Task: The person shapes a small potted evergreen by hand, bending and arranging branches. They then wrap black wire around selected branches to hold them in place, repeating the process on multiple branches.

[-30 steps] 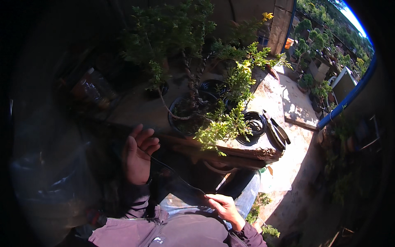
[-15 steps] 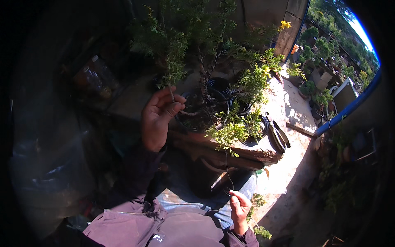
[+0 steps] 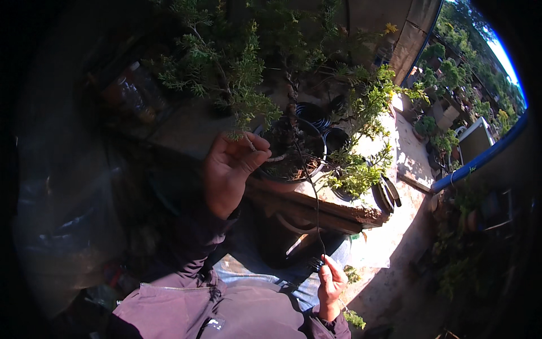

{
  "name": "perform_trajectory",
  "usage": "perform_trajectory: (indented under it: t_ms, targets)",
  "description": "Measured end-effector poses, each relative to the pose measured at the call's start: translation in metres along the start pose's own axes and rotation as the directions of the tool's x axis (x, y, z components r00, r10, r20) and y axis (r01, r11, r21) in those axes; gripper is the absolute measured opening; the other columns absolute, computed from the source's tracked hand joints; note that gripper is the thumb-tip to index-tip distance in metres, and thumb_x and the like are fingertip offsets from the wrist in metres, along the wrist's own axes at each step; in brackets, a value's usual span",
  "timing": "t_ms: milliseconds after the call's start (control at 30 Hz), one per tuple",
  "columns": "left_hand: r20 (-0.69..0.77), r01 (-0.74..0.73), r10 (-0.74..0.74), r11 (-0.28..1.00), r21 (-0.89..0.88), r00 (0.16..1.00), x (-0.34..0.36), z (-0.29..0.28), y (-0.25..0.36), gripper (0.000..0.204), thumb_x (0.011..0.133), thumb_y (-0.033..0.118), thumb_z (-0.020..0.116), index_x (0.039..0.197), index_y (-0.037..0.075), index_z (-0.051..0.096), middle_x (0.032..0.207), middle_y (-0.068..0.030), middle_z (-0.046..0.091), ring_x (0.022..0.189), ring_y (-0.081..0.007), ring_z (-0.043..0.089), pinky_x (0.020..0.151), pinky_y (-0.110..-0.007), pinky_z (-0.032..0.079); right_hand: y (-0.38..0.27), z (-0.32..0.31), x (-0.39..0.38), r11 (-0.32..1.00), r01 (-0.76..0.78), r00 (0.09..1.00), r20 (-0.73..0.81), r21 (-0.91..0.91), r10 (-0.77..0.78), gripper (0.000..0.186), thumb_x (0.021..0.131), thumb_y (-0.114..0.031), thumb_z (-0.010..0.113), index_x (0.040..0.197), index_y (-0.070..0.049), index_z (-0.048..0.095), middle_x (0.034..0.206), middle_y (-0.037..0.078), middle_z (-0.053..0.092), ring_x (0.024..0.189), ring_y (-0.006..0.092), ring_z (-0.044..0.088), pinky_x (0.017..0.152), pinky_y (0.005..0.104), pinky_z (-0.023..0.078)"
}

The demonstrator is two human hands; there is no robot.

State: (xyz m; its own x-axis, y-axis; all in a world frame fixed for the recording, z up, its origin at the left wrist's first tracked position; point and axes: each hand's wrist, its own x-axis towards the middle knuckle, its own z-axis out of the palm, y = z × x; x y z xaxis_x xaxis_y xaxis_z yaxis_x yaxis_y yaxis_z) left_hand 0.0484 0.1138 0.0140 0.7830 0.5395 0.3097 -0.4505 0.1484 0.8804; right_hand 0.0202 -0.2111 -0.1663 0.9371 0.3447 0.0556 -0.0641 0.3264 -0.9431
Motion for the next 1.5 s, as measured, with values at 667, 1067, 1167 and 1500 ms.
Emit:
perform_trajectory:
  t_ms: [667, 1067, 1167, 1500]
  targets:
    - [0.567, -0.509, 0.164, 0.68, 0.529, 0.808, 0.036, -0.026, 0.009, 0.05, 0.084, 0.001, 0.071, 0.133, 0.003, 0.057, 0.144, -0.0143, 0.053, 0.137, -0.0299, 0.047, 0.113, -0.04, 0.035, -0.031, -0.039, -0.017, 0.94, 0.068, 0.987, -0.116, -0.334, -0.113, 0.029, 0.095, -0.003, 0.063, 0.122, 0.007, 0.067, 0.077, -0.005, 0.061, 0.057, 0.0002, 0.04, 0.053, 0.0171, 0.027]
    - [0.524, -0.514, 0.184, 0.614, 0.599, 0.831, 0.024, -0.017, -0.009, 0.044, 0.088, 0.009, 0.07, 0.13, 0.002, 0.058, 0.14, -0.0145, 0.054, 0.132, -0.0319, 0.049, 0.11, -0.041, 0.037, -0.031, -0.036, -0.014, 0.928, 0.096, 0.982, -0.12, -0.361, -0.148, 0.028, 0.096, -0.004, 0.063, 0.122, 0.006, 0.068, 0.076, -0.006, 0.059, 0.057, -0.0001, 0.039, 0.053, 0.0174, 0.026]
    - [0.416, -0.424, 0.191, 0.685, 0.592, 0.889, 0.016, -0.007, -0.011, 0.044, 0.09, 0.012, 0.069, 0.131, 0.002, 0.057, 0.138, -0.0134, 0.055, 0.13, -0.0313, 0.05, 0.111, -0.041, 0.036, -0.031, -0.036, -0.014, 0.934, 0.098, 0.983, -0.111, -0.343, -0.144, 0.028, 0.096, -0.004, 0.063, 0.121, 0.007, 0.067, 0.075, -0.005, 0.06, 0.057, 0.0002, 0.04, 0.053, 0.0174, 0.027]
    - [0.39, -0.46, 0.253, 0.598, 0.656, 0.885, 0.024, -0.004, -0.023, 0.041, 0.085, 0.008, 0.068, 0.125, 0.003, 0.06, 0.13, -0.0138, 0.057, 0.123, -0.032, 0.052, 0.107, -0.041, 0.039, -0.03, -0.038, -0.011, 0.914, 0.061, 0.99, -0.094, -0.401, -0.107, 0.028, 0.094, -0.003, 0.064, 0.12, 0.007, 0.068, 0.083, 0.0, 0.064, 0.065, 0.0045, 0.048, 0.06, 0.02, 0.034]
